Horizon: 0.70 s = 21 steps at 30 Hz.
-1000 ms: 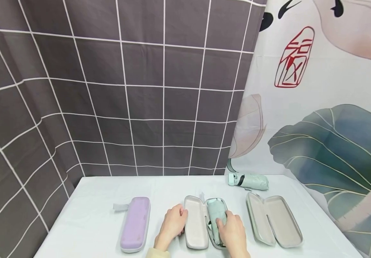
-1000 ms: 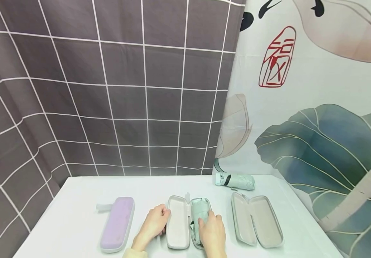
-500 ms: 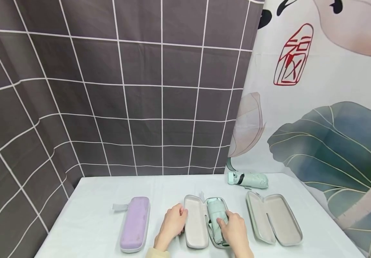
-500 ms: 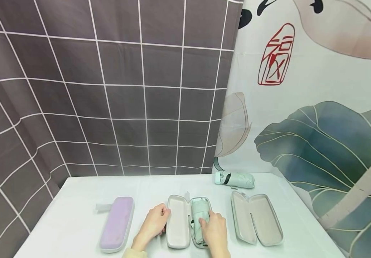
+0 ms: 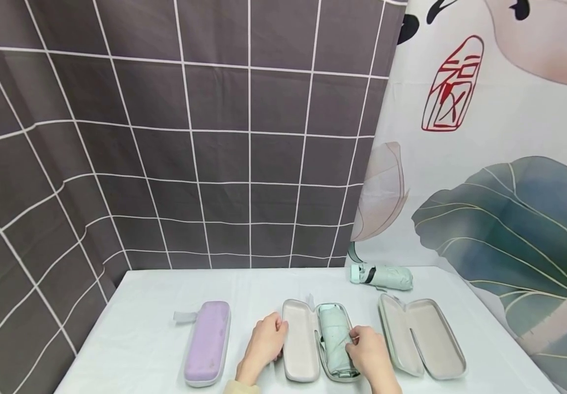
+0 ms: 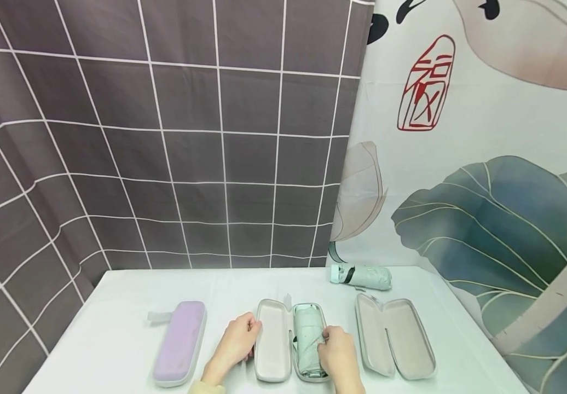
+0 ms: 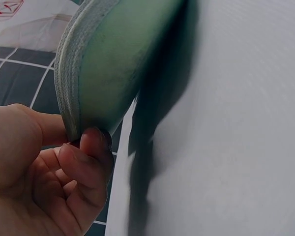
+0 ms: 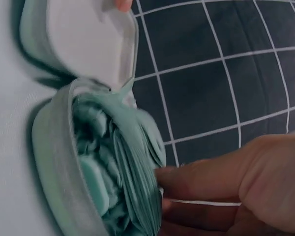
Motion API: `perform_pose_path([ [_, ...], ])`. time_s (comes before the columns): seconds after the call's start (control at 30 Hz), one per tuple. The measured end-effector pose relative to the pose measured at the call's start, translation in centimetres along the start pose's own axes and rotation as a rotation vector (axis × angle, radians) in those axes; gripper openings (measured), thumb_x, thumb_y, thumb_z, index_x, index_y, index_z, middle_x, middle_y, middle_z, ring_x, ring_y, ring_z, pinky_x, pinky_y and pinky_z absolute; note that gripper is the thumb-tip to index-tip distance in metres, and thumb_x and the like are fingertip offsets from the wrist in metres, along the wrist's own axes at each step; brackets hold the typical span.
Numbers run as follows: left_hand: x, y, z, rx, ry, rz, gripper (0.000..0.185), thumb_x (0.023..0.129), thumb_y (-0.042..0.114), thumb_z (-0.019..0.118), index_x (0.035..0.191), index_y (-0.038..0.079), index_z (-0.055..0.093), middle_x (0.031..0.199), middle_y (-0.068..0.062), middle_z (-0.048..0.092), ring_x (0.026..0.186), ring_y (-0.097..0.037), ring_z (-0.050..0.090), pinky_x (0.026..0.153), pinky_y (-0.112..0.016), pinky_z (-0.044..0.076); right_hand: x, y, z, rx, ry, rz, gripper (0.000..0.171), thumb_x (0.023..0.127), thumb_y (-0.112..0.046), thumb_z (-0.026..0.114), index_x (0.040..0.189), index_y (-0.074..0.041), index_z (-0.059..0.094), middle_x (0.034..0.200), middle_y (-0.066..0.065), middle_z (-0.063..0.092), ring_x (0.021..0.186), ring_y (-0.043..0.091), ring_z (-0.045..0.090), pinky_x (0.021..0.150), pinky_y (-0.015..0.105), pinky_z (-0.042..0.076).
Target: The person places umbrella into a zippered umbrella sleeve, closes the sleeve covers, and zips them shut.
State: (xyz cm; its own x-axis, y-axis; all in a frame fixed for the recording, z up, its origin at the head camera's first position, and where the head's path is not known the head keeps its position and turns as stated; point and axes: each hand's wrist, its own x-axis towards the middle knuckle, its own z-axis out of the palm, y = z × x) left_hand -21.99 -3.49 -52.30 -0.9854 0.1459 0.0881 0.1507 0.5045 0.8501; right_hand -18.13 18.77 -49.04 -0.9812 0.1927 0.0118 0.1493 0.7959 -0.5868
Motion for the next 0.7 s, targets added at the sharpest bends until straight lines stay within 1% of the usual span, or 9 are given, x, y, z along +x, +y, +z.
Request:
perform_pose_path([
  [0.13, 0.0, 0.1, 0.0, 0.002, 0.000, 0.010, 0.028, 0.098, 0.016, 0.055, 0.073, 0.013, 0.045, 0.050, 0.004, 0.048, 0.036, -0.007, 0.046, 0.035, -0.022, 0.036, -0.2, -0.1, -0.1, -0.016, 0.013, -0.019, 0.012, 0.076, 0.003, 0.072, 0.086, 0.002, 0.066, 0.071, 0.003, 0.058, 0.069, 0.022, 0.055, 0.066, 0.043, 0.048],
  [0.23, 0.0, 0.0, -0.1, 0.007, 0.002, 0.009, 0.027, 0.099, 0.016, 0.054, 0.073, 0.013, 0.045, 0.050, 0.004, 0.049, 0.036, -0.006, 0.046, 0.035, -0.022, 0.036, 0.0, 0.1, 0.1, 0.017, 0.010, -0.027, 0.011, 0.077, 0.002, 0.072, 0.083, -0.002, 0.063, 0.068, 0.001, 0.051, 0.067, 0.020, 0.049, 0.063, 0.040, 0.045],
  [0.3, 0.1, -0.1, -0.1, 0.006, 0.007, 0.012, 0.027, 0.099, 0.015, 0.054, 0.073, 0.013, 0.046, 0.050, 0.004, 0.049, 0.036, -0.006, 0.046, 0.034, -0.021, 0.036, 0.2, 0.5, 0.1, 0.043, -0.003, -0.038, 0.012, 0.078, 0.001, 0.072, 0.082, -0.004, 0.061, 0.069, 0.001, 0.050, 0.067, 0.019, 0.048, 0.063, 0.038, 0.043],
  [0.43, 0.2, -0.1, -0.2, -0.003, 0.005, 0.013, 0.027, 0.099, 0.015, 0.053, 0.073, 0.013, 0.046, 0.050, 0.004, 0.050, 0.035, -0.005, 0.045, 0.034, -0.022, 0.037, 0.8, 1.7, 0.0, 0.158, -0.033, -0.044, 0.011, 0.080, -0.003, 0.072, 0.084, -0.004, 0.062, 0.072, 0.000, 0.054, 0.068, 0.017, 0.050, 0.063, 0.034, 0.043],
  [0.57, -0.1, 0.0, -0.1, -0.012, 0.002, 0.007, 0.027, 0.099, 0.016, 0.054, 0.074, 0.012, 0.047, 0.050, 0.003, 0.051, 0.035, -0.006, 0.046, 0.035, -0.023, 0.038, 1.5, 3.3, 0.4, 0.318, -0.014, -0.018, 0.006, 0.087, -0.007, 0.069, 0.085, -0.002, 0.065, 0.074, 0.001, 0.058, 0.069, 0.016, 0.052, 0.062, 0.031, 0.043],
  [0.7, -0.2, 0.0, 0.1, -0.029, -0.004, -0.008, 0.026, 0.099, 0.019, 0.055, 0.075, 0.012, 0.048, 0.051, 0.002, 0.052, 0.036, -0.008, 0.048, 0.036, -0.024, 0.041, 2.4, 4.4, 1.1, 0.409, 0.020, 0.000, 0.013, 0.092, -0.007, 0.063, 0.098, 0.004, 0.067, 0.078, 0.003, 0.058, 0.072, 0.017, 0.050, 0.061, 0.029, 0.042],
])
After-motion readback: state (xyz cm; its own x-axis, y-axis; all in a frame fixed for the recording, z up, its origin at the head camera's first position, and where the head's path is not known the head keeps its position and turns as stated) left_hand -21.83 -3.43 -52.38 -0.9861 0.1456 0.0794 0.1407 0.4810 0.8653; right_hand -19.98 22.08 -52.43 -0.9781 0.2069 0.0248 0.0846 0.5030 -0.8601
